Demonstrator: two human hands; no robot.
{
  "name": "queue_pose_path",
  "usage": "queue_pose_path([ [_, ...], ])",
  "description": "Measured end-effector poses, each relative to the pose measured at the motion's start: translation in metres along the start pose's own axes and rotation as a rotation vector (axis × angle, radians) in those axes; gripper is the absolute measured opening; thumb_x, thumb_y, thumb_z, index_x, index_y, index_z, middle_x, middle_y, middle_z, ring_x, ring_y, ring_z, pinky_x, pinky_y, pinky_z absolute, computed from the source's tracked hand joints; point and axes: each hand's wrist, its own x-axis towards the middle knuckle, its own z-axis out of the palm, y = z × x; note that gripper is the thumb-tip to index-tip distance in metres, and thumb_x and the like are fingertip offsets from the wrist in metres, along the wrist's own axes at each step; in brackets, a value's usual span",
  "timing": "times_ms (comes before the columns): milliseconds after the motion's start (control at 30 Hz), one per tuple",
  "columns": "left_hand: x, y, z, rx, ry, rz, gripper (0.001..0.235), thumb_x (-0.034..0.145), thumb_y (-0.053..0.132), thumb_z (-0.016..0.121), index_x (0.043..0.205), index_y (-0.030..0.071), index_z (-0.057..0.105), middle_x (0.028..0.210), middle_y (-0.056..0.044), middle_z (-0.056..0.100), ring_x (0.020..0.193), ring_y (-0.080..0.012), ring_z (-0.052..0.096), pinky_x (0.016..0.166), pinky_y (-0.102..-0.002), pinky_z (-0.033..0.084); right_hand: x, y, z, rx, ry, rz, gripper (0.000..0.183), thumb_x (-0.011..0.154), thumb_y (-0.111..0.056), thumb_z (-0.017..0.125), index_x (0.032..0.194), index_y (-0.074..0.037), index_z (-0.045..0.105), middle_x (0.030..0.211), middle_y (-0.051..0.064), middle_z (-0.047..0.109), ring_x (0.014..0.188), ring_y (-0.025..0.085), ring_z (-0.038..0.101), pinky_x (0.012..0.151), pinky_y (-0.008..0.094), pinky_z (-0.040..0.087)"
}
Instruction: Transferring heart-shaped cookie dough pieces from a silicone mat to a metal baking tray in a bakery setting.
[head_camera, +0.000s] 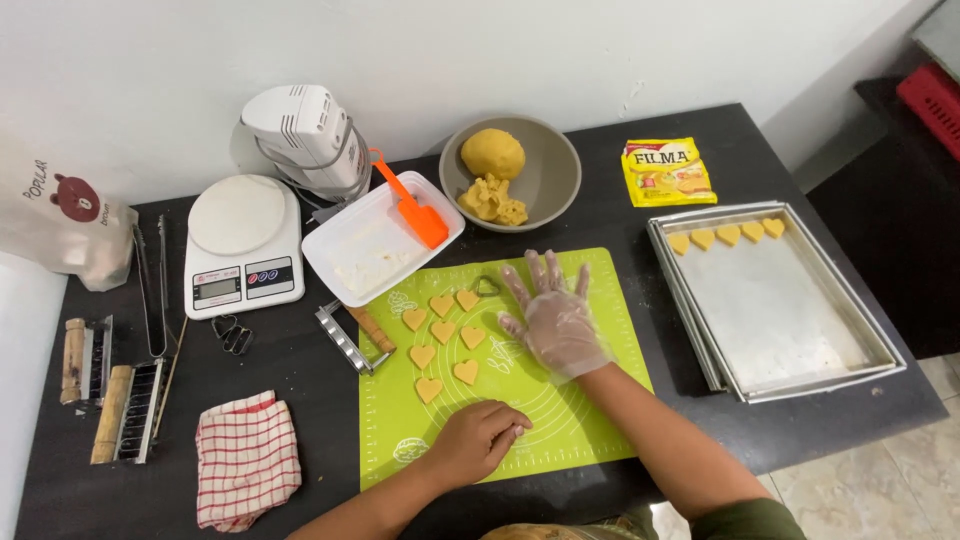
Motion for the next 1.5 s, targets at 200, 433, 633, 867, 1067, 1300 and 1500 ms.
queue_pose_path([
  [200,0.001,-0.004,0.003,-0.003,-0.055,0.021,0.020,0.105,0.013,0.054,0.115,0.008,0.071,0.094,-0.007,0.073,0.080,-0.0244,0.068,0.066,-0.038,0.054,0.007,0.003,-0.007,0.021,-0.017,0.040,0.077,0.102,-0.065,0.021,0.163,-0.032,-0.012,0.171,0.008,-0.014,0.156,0.032,-0.010,0.123,0.063,-0.001],
  [433,-0.008,-0.008,0.011,0.096,-0.008,0.106,0.017,0.104,0.012,0.055,0.113,0.008,0.069,0.094,-0.007,0.073,0.081,-0.0254,0.068,0.067,-0.038,0.054,0.010,0.041,0.000,0.451,0.069,-0.084,0.080,0.094,-0.008,0.040,0.163,-0.013,0.000,0.168,0.013,0.009,0.146,0.033,0.019,0.111,0.042,0.029],
  [633,-0.011,-0.012,0.015,0.116,0.003,0.127,0.019,0.105,0.013,0.055,0.115,0.008,0.070,0.099,-0.008,0.074,0.086,-0.0267,0.070,0.071,-0.040,0.056,0.043,0.073,0.068,-0.026,0.381,-0.162,0.045,0.106,-0.020,0.033,0.148,-0.010,0.045,0.105,0.005,0.061,0.076,0.015,0.055,0.054,0.025,0.047],
  [867,-0.010,-0.014,0.015,0.117,-0.020,0.107,0.018,0.104,0.011,0.055,0.114,0.008,0.070,0.100,-0.008,0.073,0.085,-0.0273,0.070,0.071,-0.041,0.055,-0.003,0.027,0.087,0.355,0.285,0.093,0.068,0.094,-0.055,0.061,0.152,-0.024,0.045,0.147,0.002,0.055,0.118,0.026,0.063,0.092,0.039,0.057],
  [1067,-0.009,-0.009,0.013,0.128,-0.038,0.093,0.019,0.104,0.010,0.056,0.116,0.008,0.071,0.102,-0.009,0.073,0.088,-0.0285,0.069,0.073,-0.042,0.055,0.028,0.062,0.108,-0.681,0.316,0.046,0.067,0.106,-0.006,0.040,0.161,-0.040,0.020,0.168,-0.006,0.020,0.039,-0.004,0.034,0.031,0.014,0.031],
  [1300,-0.010,-0.013,0.015,0.145,-0.043,0.109,0.022,0.105,0.012,0.053,0.117,0.008,0.071,0.103,-0.009,0.072,0.088,-0.0284,0.069,0.073,-0.043,0.055,-0.035,0.044,0.017,1.216,0.199,0.378,0.035,0.106,-0.037,0.047,0.124,-0.017,0.069,0.120,0.010,0.072,0.100,0.027,0.069,0.085,0.038,0.058],
  [1500,-0.012,-0.015,0.017,0.138,-0.031,0.126,0.021,0.105,0.011,0.054,0.117,0.007,0.071,0.103,-0.010,0.072,0.088,-0.0288,0.068,0.074,-0.043,0.054,-0.076,0.026,-0.008,0.767,-0.050,0.403,0.047,0.107,-0.039,0.045,0.154,-0.032,0.046,0.069,0.001,0.056,0.054,0.011,0.037,0.051,0.025,0.038],
])
